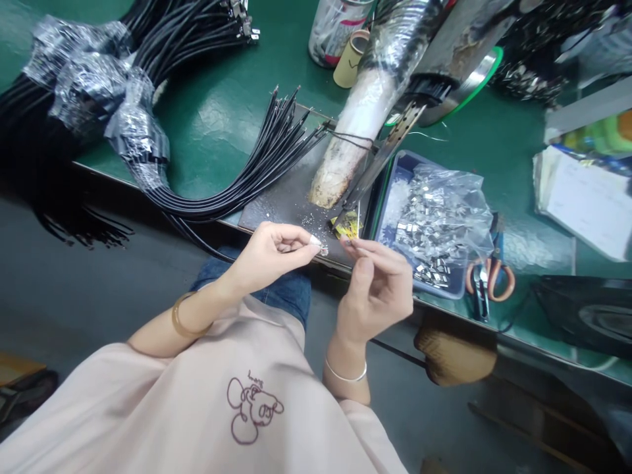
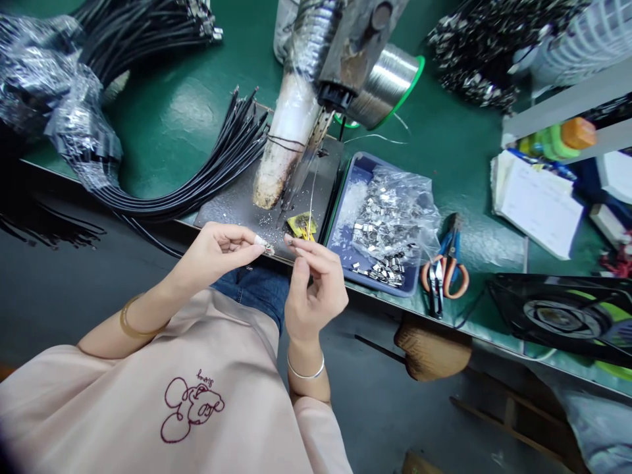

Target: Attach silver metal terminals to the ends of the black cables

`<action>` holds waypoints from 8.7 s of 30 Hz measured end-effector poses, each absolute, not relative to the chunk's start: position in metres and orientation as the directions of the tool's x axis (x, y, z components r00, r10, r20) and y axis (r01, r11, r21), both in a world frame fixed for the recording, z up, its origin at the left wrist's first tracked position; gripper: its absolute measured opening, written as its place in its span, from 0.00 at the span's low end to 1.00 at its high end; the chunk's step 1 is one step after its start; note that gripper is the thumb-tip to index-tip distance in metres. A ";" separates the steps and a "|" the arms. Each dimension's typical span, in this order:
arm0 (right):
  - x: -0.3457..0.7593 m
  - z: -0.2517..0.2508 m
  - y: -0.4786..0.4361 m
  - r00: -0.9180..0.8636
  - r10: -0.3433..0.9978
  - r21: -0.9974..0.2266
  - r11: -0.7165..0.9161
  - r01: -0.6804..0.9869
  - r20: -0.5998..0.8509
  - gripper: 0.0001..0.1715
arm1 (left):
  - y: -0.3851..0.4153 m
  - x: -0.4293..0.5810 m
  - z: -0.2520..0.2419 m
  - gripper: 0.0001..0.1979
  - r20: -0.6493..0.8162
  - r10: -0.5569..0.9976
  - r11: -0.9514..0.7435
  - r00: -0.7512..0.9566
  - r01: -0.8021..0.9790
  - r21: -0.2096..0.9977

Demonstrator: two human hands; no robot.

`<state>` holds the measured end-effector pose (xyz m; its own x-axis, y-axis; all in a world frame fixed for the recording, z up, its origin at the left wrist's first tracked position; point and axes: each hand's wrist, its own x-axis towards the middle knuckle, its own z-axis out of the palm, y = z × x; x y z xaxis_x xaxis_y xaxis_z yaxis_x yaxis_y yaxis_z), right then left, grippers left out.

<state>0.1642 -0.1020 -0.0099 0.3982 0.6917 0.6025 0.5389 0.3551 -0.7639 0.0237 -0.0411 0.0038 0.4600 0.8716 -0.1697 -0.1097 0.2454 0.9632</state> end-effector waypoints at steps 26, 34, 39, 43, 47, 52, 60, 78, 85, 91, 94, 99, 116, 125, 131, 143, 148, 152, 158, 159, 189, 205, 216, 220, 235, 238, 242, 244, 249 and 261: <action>0.176 -0.015 -0.083 0.087 0.626 -0.427 0.416 0.803 0.775 0.11 | -0.025 0.034 0.008 0.08 -0.077 0.910 0.119 0.407 -0.079 0.990; 0.177 -0.010 -0.078 0.093 0.656 -0.465 0.421 0.778 0.749 0.12 | -0.022 0.036 0.008 0.08 -0.069 0.927 0.098 0.368 -0.062 0.993; 0.175 -0.004 -0.076 0.093 0.653 -0.452 0.407 0.794 0.751 0.13 | -0.022 0.037 0.012 0.08 -0.064 0.931 0.095 0.358 -0.069 0.993; 0.174 -0.002 -0.078 0.084 0.653 -0.437 0.401 0.805 0.753 0.12 | -0.022 0.035 0.014 0.07 -0.056 0.934 0.080 0.354 -0.055 0.995; 0.175 -0.003 -0.080 0.049 0.659 -0.410 0.405 0.818 0.750 0.12 | -0.021 0.032 0.012 0.07 -0.069 0.917 0.093 0.392 -0.043 0.995; 0.176 -0.004 -0.081 0.047 0.666 -0.396 0.384 0.834 0.745 0.12 | -0.021 0.032 0.013 0.09 -0.076 0.919 0.094 0.386 -0.027 0.995; 0.175 -0.004 -0.080 0.047 0.652 -0.378 0.377 0.846 0.756 0.11 | -0.024 0.035 0.017 0.06 -0.049 0.917 0.056 0.395 -0.008 0.998; 0.174 0.000 -0.080 0.025 0.643 -0.352 0.386 0.853 0.765 0.11 | -0.024 0.034 0.021 0.05 0.009 0.931 -0.019 0.365 0.024 1.000; 0.176 -0.002 -0.081 0.000 0.658 -0.337 0.386 0.859 0.753 0.11 | -0.025 0.034 0.018 0.04 -0.045 0.924 0.021 0.380 0.068 0.997; 0.175 -0.003 -0.079 0.028 0.653 -0.359 0.380 0.853 0.756 0.11 | -0.028 0.036 0.017 0.04 0.000 0.932 -0.017 0.363 0.043 0.999; 0.174 -0.002 -0.079 0.040 0.643 -0.360 0.375 0.854 0.765 0.11 | -0.029 0.035 0.017 0.05 0.016 0.930 -0.034 0.367 0.041 0.999; 0.173 -0.001 -0.081 0.040 0.647 -0.363 0.374 0.853 0.761 0.11 | -0.029 0.033 0.018 0.05 0.013 0.925 -0.035 0.380 0.052 0.998; 0.173 -0.003 -0.078 0.055 0.643 -0.385 0.385 0.839 0.764 0.12 | -0.030 0.034 0.018 0.06 0.006 0.928 -0.047 0.372 0.102 0.994; 0.173 -0.003 -0.082 0.047 0.644 -0.378 0.386 0.841 0.763 0.11 | -0.031 0.033 0.017 0.05 0.013 0.920 -0.046 0.392 0.074 0.996; 0.174 -0.006 -0.085 0.049 0.642 -0.385 0.396 0.834 0.765 0.10 | -0.032 0.032 0.018 0.07 0.012 0.921 -0.042 0.389 0.069 0.997; 0.172 0.000 -0.080 0.056 0.680 -0.411 0.373 0.832 0.731 0.11 | -0.031 0.035 0.017 0.07 0.025 0.943 -0.054 0.331 0.077 0.996; 0.173 0.003 -0.079 0.061 0.679 -0.414 0.372 0.831 0.731 0.11 | -0.030 0.035 0.016 0.06 0.050 0.940 -0.075 0.336 0.064 0.995; 0.173 0.004 -0.079 0.057 0.686 -0.423 0.379 0.823 0.725 0.12 | -0.029 0.034 0.018 0.06 0.040 0.944 -0.059 0.328 0.051 0.997; 0.175 0.002 -0.080 0.048 0.694 -0.429 0.388 0.816 0.719 0.11 | -0.026 0.034 0.021 0.06 0.017 0.942 -0.035 0.335 0.047 0.998; 0.175 0.002 -0.080 0.048 0.696 -0.431 0.388 0.815 0.717 0.11 | -0.026 0.034 0.021 0.06 0.016 0.942 -0.033 0.336 0.045 0.998; 0.176 0.003 -0.083 0.046 0.705 -0.450 0.400 0.798 0.708 0.12 | -0.025 0.032 0.019 0.05 -0.050 0.917 0.049 0.396 0.012 0.999; 0.176 -0.001 -0.080 0.074 0.687 -0.441 0.376 0.815 0.723 0.10 | -0.031 0.033 0.013 0.06 0.011 0.931 -0.044 0.366 0.081 0.996; 0.175 -0.001 -0.082 0.089 0.676 -0.445 0.374 0.813 0.732 0.10 | -0.029 0.032 0.012 0.07 0.028 0.931 -0.056 0.364 0.066 0.996; 0.176 -0.003 -0.085 0.047 0.692 -0.423 0.385 0.820 0.720 0.09 | -0.027 0.030 0.010 0.07 -0.043 0.912 0.032 0.409 0.034 0.999; 0.197 0.001 -0.101 -0.100 0.721 -0.307 0.411 0.858 0.686 0.07 | -0.030 0.016 0.017 0.07 -0.206 0.774 0.296 0.599 -0.054 0.954; 0.192 0.007 -0.096 -0.277 0.723 -0.176 0.482 0.858 0.633 0.04 | -0.034 0.015 0.012 0.04 -0.208 0.769 0.288 0.604 -0.038 0.957; 0.187 0.010 -0.101 -0.297 0.806 -0.319 0.499 0.805 0.512 0.04 | -0.040 0.012 0.002 0.04 -0.153 0.806 0.199 0.572 -0.018 0.980; 0.191 0.013 -0.109 -0.226 0.872 -0.485 0.438 0.757 0.434 0.05 | -0.042 0.006 -0.003 0.05 -0.138 0.830 0.166 0.540 -0.004 0.986; 0.227 0.029 -0.117 0.318 0.847 -0.670 0.059 0.740 0.426 0.12 | -0.042 -0.017 -0.011 0.07 -0.258 0.849 0.328 0.460 -0.078 0.941; 0.290 0.035 -0.076 0.113 0.989 -0.485 -0.143 0.863 -0.091 0.13 | -0.028 -0.006 0.010 0.10 -0.135 0.700 0.353 0.702 -0.175 0.919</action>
<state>0.2897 -0.0759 0.0351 0.1128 0.9895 -0.0908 0.8630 -0.1429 -0.4846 -0.0059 -0.0283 0.0101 0.7016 0.6996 -0.1352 -0.1754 0.3535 0.9188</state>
